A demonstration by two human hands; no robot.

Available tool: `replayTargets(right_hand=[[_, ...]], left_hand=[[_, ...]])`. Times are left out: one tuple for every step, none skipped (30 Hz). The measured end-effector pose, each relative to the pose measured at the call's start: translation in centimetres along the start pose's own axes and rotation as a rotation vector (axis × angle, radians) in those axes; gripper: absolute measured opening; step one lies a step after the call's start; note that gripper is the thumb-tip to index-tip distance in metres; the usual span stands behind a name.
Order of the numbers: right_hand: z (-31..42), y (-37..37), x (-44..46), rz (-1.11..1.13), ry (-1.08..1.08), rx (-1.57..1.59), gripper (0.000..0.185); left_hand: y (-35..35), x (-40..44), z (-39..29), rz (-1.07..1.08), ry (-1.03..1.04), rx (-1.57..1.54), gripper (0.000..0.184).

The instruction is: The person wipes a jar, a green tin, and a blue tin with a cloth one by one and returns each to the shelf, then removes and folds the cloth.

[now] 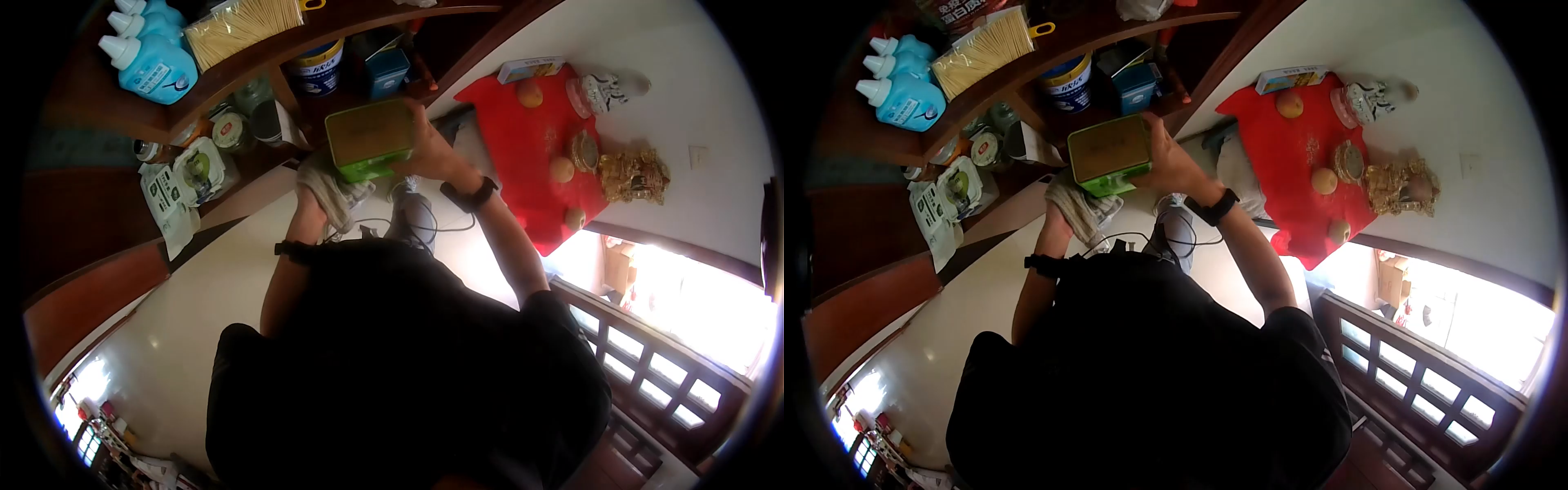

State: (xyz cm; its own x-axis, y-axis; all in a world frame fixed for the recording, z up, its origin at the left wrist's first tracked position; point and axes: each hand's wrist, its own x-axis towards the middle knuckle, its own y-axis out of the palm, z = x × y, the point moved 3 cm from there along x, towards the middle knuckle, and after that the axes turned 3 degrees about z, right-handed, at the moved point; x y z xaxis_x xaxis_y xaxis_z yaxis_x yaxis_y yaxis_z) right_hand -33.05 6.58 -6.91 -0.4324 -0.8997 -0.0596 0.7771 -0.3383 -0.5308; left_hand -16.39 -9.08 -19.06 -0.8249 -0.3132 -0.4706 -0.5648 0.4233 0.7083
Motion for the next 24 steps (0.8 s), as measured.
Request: replayTargets(right_hand=[[-0.2, -0.1, 0.2, -0.013, -0.022, -0.010, 0.113], [-0.2, -0.1, 0.5, -0.028, -0.044, -0.021, 0.114], [-0.1, -0.2, 0.9, -0.044, -0.069, -0.035, 0.114], [-0.2, -0.3, 1.3, -0.029, -0.074, -0.080, 0.113], [-0.3, -0.3, 1.8, -0.013, -0.081, -0.124, 0.111], [-0.3, -0.2, 2.4, 0.003, -0.091, -0.166, 0.110], [-0.4, 0.0, 3.0, -0.009, -0.112, -0.171, 0.108], [-0.6, 0.2, 3.4, -0.020, -0.134, -0.178, 0.105], [-0.8, 0.5, 3.8, -0.029, -0.153, -0.183, 0.103], [-1.0, 0.8, 4.2, -0.021, -0.159, -0.183, 0.102], [-1.1, 1.1, 4.6, -0.015, -0.164, -0.186, 0.102], [-1.3, 1.2, 5.1, -0.010, -0.172, -0.190, 0.102], [-1.6, 1.3, 5.6, -0.017, -0.192, -0.193, 0.101], [-2.1, 1.6, 6.0, -0.023, -0.213, -0.195, 0.101], [-2.6, 1.9, 6.3, -0.028, -0.233, -0.194, 0.101], [-3.0, 2.1, 6.6, -0.034, -0.252, -0.179, 0.100], [-3.2, 2.3, 6.9, -0.039, -0.272, -0.165, 0.100], [-3.4, 2.4, 7.2, -0.047, -0.292, -0.151, 0.099], [-3.7, 2.5, 7.4, -0.032, -0.274, -0.155, 0.100], [-3.8, 2.6, 7.6, -0.019, -0.253, -0.160, 0.100], [-4.0, 2.7, 7.7, -0.008, -0.231, -0.165, 0.101], [-4.2, 2.8, 7.7, -0.030, -0.259, -0.246, 0.100], [-4.2, 2.9, 7.9, -0.051, -0.287, -0.328, 0.099], [-4.3, 3.0, 8.0, -0.074, -0.315, -0.410, 0.098]], left_hand=[[-1.5, 0.5, 0.4, -0.024, -0.033, -0.070, 0.053], [-2.3, 1.0, 0.2, -0.047, -0.066, -0.141, 0.053], [-2.7, 1.5, 0.4, -0.067, -0.095, -0.212, 0.053], [-3.0, 1.8, 0.7, -0.082, -0.097, -0.253, 0.052], [-1.3, 1.0, -0.3, -0.097, -0.097, -0.295, 0.052], [-0.3, 0.6, -1.0, -0.113, -0.094, -0.336, 0.051], [-0.3, 1.1, -1.1, -0.074, -0.100, -0.403, 0.053], [-0.6, 1.6, -1.0, -0.033, -0.103, -0.472, 0.054], [-1.0, 2.0, -0.8, 0.004, -0.108, -0.542, 0.056], [-1.9, 2.0, -0.4, -0.005, -0.085, -0.486, 0.056], [-2.7, 1.9, -0.2, -0.013, -0.063, -0.430, 0.056], [-3.4, 2.1, -0.1, -0.019, -0.040, -0.374, 0.056], [-3.7, 2.4, 0.0, 0.122, -0.054, -0.400, 0.056], [-3.4, 2.4, -0.2, 0.263, -0.066, -0.424, 0.056], [-3.2, 2.2, -0.3, 0.401, -0.079, -0.445, 0.056], [-3.5, 2.3, -0.3, 0.337, -0.049, -0.454, 0.054], [-3.4, 2.4, -0.4, 0.274, -0.018, -0.462, 0.051], [-3.3, 2.5, -0.4, 0.213, 0.011, -0.470, 0.049], [-2.6, 2.4, -0.5, 0.298, 0.004, -0.522, 0.050], [-0.6, 1.6, -1.3, 0.385, -0.005, -0.573, 0.050], [0.6, 1.2, -1.8, 0.473, -0.017, -0.623, 0.051], [0.5, 1.3, -1.8, 0.409, -0.015, -0.602, 0.051], [0.2, 1.6, -1.7, 0.347, -0.013, -0.582, 0.052], [-0.1, 1.8, -1.7, 0.285, -0.011, -0.560, 0.053]])
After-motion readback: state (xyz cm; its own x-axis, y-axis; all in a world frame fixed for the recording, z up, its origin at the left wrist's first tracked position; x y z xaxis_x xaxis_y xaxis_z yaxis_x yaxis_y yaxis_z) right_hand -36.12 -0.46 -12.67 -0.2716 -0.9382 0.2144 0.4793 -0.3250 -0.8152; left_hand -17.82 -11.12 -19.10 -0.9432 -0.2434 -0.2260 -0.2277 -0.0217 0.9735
